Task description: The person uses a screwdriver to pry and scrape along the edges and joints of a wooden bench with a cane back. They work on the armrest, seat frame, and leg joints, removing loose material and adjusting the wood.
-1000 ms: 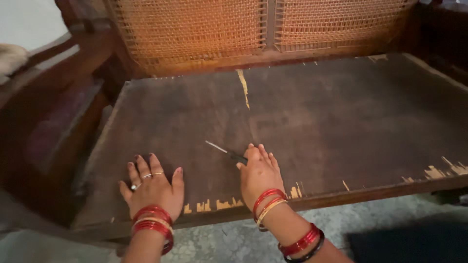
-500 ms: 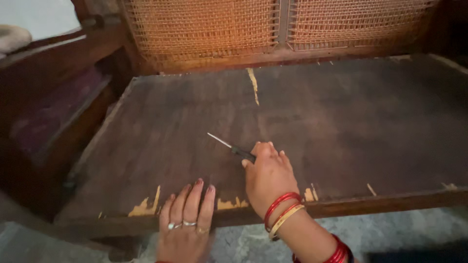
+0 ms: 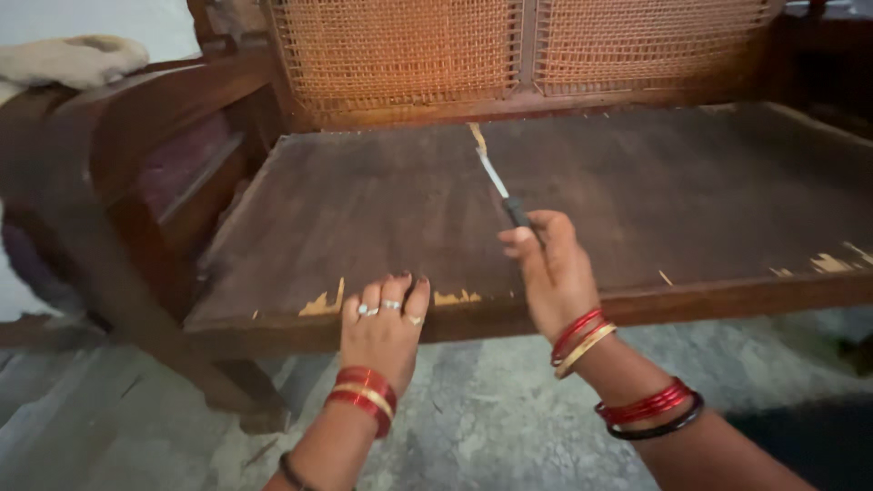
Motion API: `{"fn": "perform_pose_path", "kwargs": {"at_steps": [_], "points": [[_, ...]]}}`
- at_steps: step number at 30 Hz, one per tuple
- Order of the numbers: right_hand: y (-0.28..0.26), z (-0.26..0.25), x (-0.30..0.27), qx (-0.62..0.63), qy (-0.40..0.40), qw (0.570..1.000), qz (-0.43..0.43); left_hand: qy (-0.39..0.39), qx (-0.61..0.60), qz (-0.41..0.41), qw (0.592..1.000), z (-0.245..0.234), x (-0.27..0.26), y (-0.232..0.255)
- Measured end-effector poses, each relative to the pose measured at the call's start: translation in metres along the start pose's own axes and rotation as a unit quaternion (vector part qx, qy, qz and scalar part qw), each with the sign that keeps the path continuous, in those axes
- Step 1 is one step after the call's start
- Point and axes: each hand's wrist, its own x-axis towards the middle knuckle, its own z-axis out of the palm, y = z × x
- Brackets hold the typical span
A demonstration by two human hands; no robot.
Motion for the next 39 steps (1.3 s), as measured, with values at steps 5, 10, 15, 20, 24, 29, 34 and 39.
{"fn": "perform_pose_path", "kwargs": {"at_steps": [5, 10, 15, 20, 24, 29, 34, 39], "points": [[0.013, -0.043, -0.030, 0.027, 0.021, 0.982, 0.186, -0.030, 0.023, -0.002, 0.999, -0.010, 0.005, 0.002], [0.016, -0.104, -0.073, -0.013, -0.017, 0.941, 0.336, -0.050, 0.029, -0.001, 0.998, -0.012, 0.008, 0.006], [0.000, -0.143, -0.118, 0.043, 0.010, 0.891, 0.453, -0.065, 0.056, -0.009, 0.996, -0.007, 0.009, 0.009], [-0.020, -0.192, -0.166, -0.044, 0.044, 0.886, 0.459, -0.050, -0.004, 0.000, 0.999, 0.005, -0.004, -0.004], [-0.057, -0.231, -0.196, -0.130, 0.046, 0.891, 0.433, -0.097, -0.040, 0.001, 0.994, -0.009, -0.010, -0.028], [-0.086, -0.238, -0.190, -0.237, 0.034, 0.891, 0.385, -0.235, -0.037, -0.028, 0.971, -0.026, -0.010, -0.034], [-0.072, -0.183, -0.178, -0.337, -0.027, 0.906, 0.255, -0.207, -0.057, -0.048, 0.976, -0.034, -0.013, -0.028], [-0.060, -0.110, -0.179, -0.302, -0.058, 0.919, 0.246, -0.213, -0.048, -0.045, 0.975, -0.041, -0.019, -0.028]]}}
